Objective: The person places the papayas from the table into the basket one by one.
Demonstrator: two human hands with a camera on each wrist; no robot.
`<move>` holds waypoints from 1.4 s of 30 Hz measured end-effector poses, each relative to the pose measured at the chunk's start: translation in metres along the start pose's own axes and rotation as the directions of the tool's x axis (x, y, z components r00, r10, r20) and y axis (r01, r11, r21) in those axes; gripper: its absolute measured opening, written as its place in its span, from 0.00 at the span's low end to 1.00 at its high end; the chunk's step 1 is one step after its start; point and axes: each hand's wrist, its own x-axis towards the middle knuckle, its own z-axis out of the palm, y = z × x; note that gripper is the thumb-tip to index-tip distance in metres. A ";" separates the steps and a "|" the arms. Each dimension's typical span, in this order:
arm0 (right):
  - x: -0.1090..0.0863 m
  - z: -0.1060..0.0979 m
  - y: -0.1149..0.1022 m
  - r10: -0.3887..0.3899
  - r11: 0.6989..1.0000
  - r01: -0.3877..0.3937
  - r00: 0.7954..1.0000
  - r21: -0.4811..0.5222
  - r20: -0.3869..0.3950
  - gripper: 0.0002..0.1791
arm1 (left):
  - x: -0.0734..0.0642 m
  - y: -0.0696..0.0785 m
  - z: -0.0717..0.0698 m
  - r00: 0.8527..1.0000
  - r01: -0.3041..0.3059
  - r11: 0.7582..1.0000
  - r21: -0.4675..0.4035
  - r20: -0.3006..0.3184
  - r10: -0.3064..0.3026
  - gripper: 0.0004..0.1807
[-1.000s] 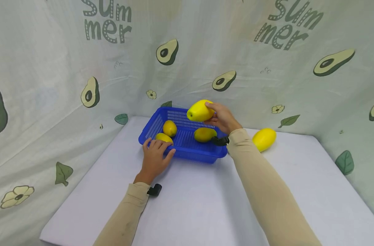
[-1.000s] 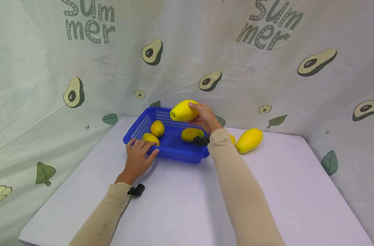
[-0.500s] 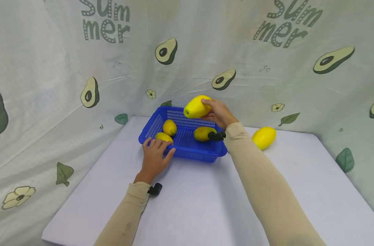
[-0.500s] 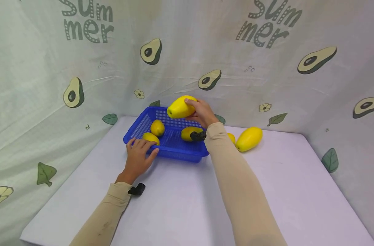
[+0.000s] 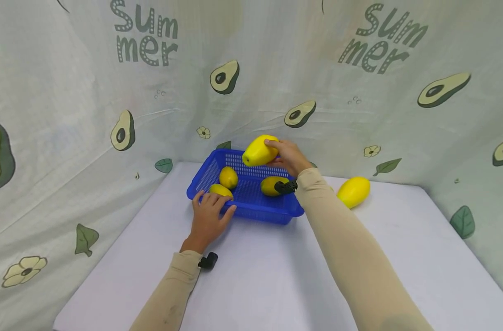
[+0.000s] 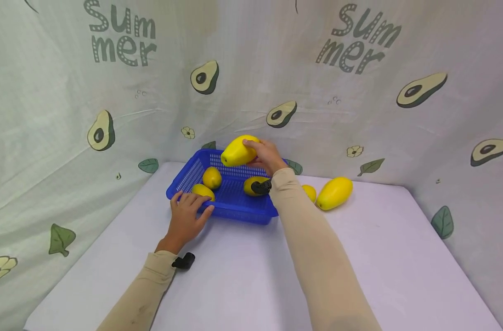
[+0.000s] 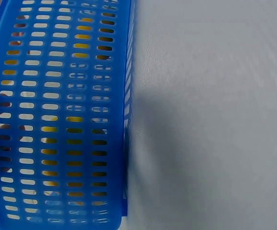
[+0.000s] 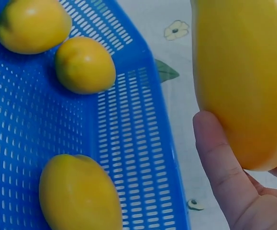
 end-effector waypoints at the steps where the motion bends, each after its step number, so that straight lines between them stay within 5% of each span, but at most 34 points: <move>1: 0.000 0.001 0.000 0.004 1.000 -0.004 1.000 -0.006 0.003 0.31 | 0.000 0.000 -0.001 1.000 0.003 1.000 0.004 0.006 -0.003 0.20; 16: 0.002 0.000 0.013 0.042 0.995 -0.041 0.999 -0.088 0.011 0.29 | -0.006 0.001 0.000 0.999 -0.005 1.000 0.014 0.045 0.004 0.20; 26: 0.000 -0.002 0.006 0.014 0.993 -0.012 1.000 -0.121 0.012 0.35 | -0.002 0.004 0.003 1.000 -0.007 1.000 0.001 0.015 0.007 0.20; 42: -0.005 -0.036 -0.001 -0.004 0.974 0.000 1.000 -0.229 -0.015 0.29 | 0.000 0.002 0.000 0.999 -0.020 1.000 0.009 -0.030 0.020 0.20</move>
